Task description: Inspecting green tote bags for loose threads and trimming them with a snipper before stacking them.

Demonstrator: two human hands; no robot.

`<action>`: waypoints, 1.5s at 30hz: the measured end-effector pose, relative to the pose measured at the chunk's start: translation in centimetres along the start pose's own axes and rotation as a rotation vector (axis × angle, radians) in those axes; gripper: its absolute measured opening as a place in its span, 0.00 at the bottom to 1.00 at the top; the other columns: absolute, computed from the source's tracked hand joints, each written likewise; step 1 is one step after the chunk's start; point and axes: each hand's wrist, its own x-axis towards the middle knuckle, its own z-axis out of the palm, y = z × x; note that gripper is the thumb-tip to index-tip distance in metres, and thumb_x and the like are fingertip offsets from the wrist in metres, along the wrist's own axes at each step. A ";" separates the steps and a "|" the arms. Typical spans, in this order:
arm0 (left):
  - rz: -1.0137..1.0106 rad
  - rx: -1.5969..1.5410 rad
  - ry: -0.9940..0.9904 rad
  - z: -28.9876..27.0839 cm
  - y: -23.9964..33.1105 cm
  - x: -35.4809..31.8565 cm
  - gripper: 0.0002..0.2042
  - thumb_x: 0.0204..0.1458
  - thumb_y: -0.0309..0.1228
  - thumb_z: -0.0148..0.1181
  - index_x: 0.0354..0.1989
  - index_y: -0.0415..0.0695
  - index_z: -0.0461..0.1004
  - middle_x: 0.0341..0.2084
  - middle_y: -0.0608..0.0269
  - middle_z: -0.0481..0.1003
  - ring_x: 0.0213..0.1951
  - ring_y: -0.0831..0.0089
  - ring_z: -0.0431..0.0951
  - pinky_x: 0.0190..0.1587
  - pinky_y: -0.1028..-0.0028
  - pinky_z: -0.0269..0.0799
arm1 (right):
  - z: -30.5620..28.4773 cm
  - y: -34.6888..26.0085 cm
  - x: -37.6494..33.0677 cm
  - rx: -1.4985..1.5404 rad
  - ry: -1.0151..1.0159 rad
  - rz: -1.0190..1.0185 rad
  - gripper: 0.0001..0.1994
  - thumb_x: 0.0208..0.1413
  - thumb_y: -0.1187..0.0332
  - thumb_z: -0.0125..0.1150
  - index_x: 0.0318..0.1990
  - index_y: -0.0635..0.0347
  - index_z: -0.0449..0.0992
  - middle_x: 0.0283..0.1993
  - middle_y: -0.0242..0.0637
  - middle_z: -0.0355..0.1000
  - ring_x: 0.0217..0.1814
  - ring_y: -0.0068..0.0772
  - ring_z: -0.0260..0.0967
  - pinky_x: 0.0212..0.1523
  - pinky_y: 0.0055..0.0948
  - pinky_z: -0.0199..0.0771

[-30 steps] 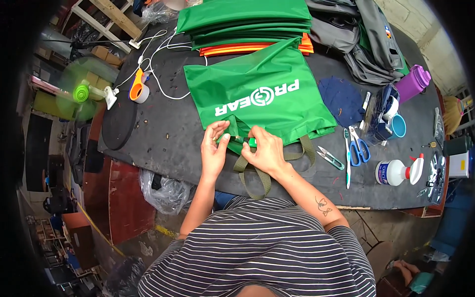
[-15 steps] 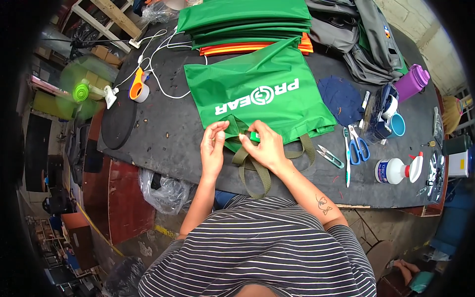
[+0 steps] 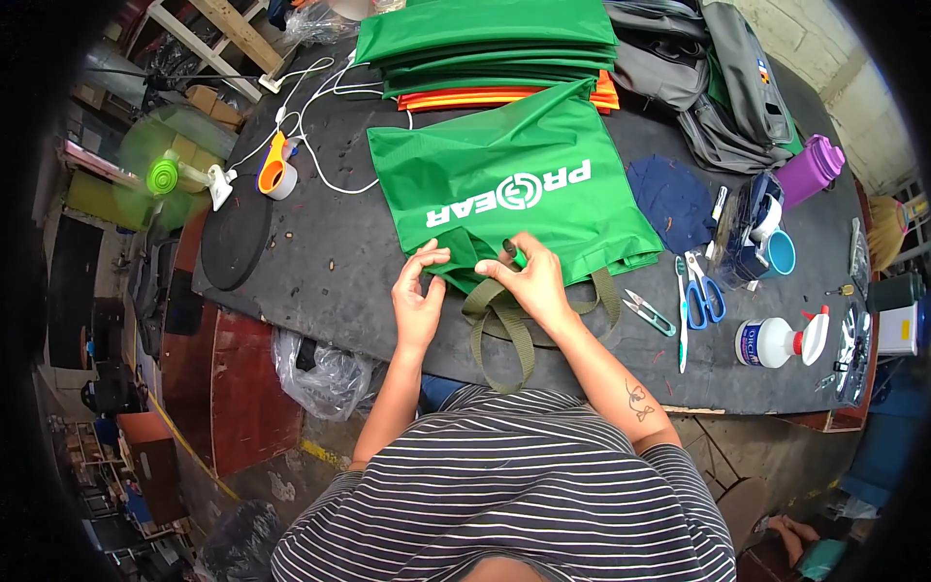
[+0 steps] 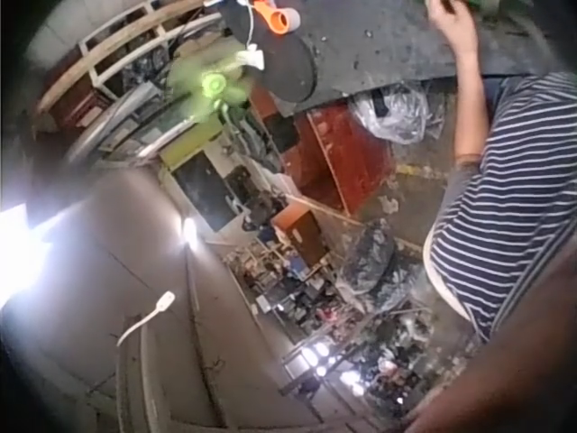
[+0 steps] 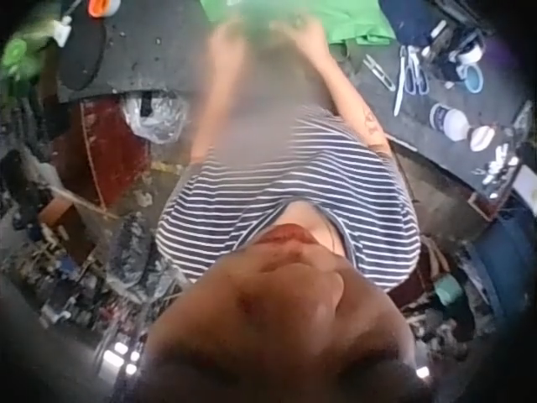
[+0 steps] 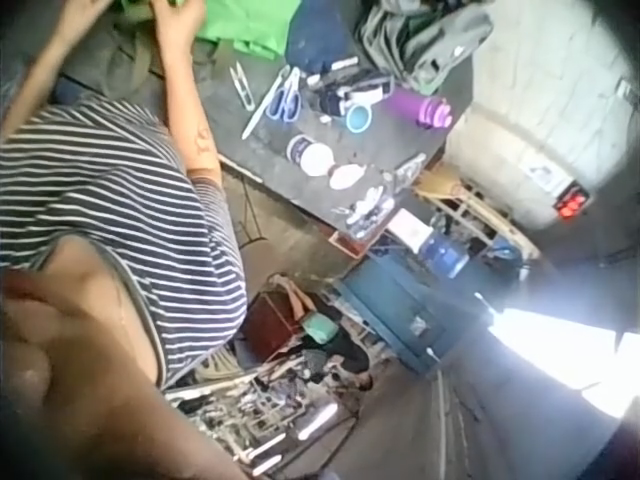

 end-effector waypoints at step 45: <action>-0.246 -0.449 0.075 1.8 3.7 1.3 0.04 0.62 0.26 0.49 0.37 0.39 0.67 0.41 0.56 0.74 0.41 0.76 0.75 0.46 0.75 0.74 | -2.0 -4.3 0.1 -0.371 0.085 -0.658 0.14 0.39 0.74 0.68 0.37 0.58 0.77 0.35 0.35 0.71 0.34 0.41 0.69 0.34 0.35 0.68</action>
